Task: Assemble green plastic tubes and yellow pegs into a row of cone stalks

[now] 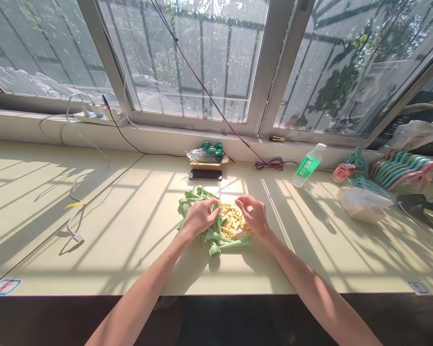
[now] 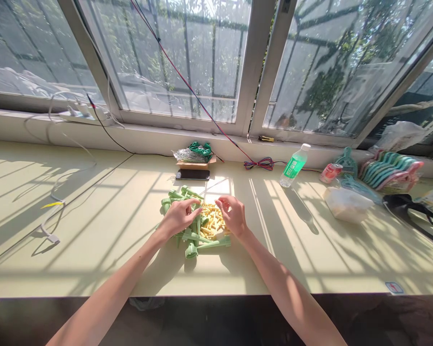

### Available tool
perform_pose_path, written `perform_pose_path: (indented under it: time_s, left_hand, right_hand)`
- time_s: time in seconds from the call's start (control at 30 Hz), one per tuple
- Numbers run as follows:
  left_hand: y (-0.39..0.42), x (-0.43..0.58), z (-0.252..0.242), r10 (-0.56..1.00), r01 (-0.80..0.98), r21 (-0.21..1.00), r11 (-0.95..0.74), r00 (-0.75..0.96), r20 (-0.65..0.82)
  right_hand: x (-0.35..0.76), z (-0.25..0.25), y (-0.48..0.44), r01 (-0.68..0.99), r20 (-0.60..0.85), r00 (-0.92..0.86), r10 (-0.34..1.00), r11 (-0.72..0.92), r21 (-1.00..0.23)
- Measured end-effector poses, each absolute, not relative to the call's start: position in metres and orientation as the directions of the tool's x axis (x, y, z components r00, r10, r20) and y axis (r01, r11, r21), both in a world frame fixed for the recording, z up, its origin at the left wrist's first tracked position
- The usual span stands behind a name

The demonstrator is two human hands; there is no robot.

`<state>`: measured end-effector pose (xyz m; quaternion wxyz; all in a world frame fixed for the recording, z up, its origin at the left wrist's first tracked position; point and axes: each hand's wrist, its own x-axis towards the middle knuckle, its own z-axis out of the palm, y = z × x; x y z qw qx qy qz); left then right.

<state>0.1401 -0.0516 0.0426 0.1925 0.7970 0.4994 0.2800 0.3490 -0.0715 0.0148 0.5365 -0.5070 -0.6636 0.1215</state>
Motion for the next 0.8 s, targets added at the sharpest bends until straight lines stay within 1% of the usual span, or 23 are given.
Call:
perform_pose_path:
  time_s: [0.17,0.3,0.4,0.63,0.8]
  left_hand:
    - [-0.051,0.140,0.044,0.882,0.637,0.610,-0.471,0.363,0.301]
    - [-0.052,0.141,0.045,0.775,0.479,0.613,-0.628,0.458,0.436]
    - [-0.053,0.142,0.045,0.703,0.375,0.609,-0.699,0.518,0.488]
    - [-0.054,0.144,0.044,0.716,0.313,0.669,-0.674,0.500,0.488]
    - [-0.051,0.143,0.043,0.709,0.285,0.675,-0.681,0.489,0.508]
  right_hand:
    - [0.346,0.015,-0.073,0.483,0.597,0.100,0.796,0.485,-0.729]
    - [0.343,0.014,-0.075,0.471,0.634,0.093,0.767,0.527,-0.707]
    - [0.341,0.014,-0.077,0.475,0.659,0.065,0.749,0.558,-0.681]
    - [0.339,0.018,-0.083,0.442,0.673,-0.022,0.739,0.611,-0.657]
    - [0.339,0.018,-0.084,0.349,0.643,-0.077,0.762,0.625,-0.698]
